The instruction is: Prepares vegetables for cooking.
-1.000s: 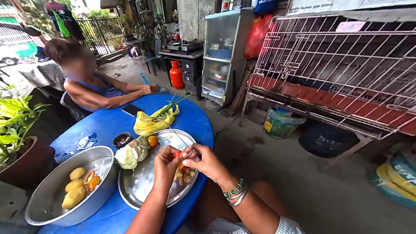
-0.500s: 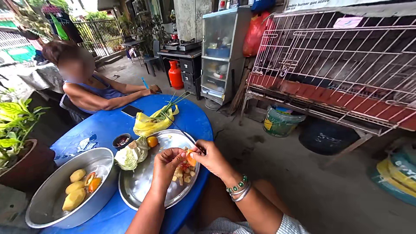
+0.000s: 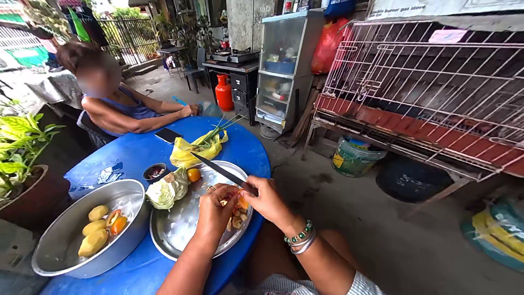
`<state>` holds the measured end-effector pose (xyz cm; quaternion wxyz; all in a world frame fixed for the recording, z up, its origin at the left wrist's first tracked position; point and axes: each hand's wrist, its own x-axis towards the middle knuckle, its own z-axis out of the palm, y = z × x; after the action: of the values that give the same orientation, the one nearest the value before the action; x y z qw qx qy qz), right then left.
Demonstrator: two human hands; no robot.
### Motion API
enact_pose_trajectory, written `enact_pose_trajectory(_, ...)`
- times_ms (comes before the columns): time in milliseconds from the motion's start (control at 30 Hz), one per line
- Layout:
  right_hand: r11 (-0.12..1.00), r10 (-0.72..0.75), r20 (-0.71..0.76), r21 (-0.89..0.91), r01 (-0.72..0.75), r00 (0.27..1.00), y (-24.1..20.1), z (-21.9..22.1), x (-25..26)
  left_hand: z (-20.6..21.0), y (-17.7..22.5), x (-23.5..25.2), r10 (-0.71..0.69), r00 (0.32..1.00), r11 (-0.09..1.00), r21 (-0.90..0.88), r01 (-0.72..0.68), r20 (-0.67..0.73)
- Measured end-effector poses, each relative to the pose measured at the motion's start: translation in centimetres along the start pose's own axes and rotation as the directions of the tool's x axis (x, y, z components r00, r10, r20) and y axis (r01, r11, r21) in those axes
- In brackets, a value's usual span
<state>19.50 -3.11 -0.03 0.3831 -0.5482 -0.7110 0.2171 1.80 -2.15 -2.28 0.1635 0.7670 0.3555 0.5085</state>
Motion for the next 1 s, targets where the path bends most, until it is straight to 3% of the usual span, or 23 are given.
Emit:
enact_pose_trajectory(200, 0.999, -0.004, -0.035, -0.047, 0.003, 0.999, -0.6, 0.4, -0.1, 0.1, 0.1, -0.1, -0.039, 0.999, 0.994, 0.103, 0.038, 0.010)
enact_pose_trajectory(500, 0.996, 0.014, -0.082, -0.087, -0.021, 0.997, 0.0, 0.2, 0.3, -0.5, 0.2, 0.2, -0.215, 0.973, 0.976, -0.003, 0.216, 0.079)
enact_pose_trajectory(600, 0.999, 0.018, -0.106, -0.029, -0.022, 0.994, 0.7, -0.2, 0.5, -1.0, 0.5, 0.4, -0.278, 0.953, 0.960, 0.014, 0.278, 0.124)
enact_pose_trajectory(733, 0.993, 0.021, -0.086, 0.114, -0.011, 0.996, 1.2, -0.5, 0.6, -1.1, 0.4, 0.2, -0.255, 0.956, 0.964, 0.115, 0.240, 0.148)
enact_pose_trajectory(1000, 0.989, -0.011, -0.097, 0.146, 0.025, 0.995, 0.9, -0.1, 0.3, -0.9, 0.4, 0.4, -0.349, 0.913, 0.930, -0.041, 0.365, 0.210)
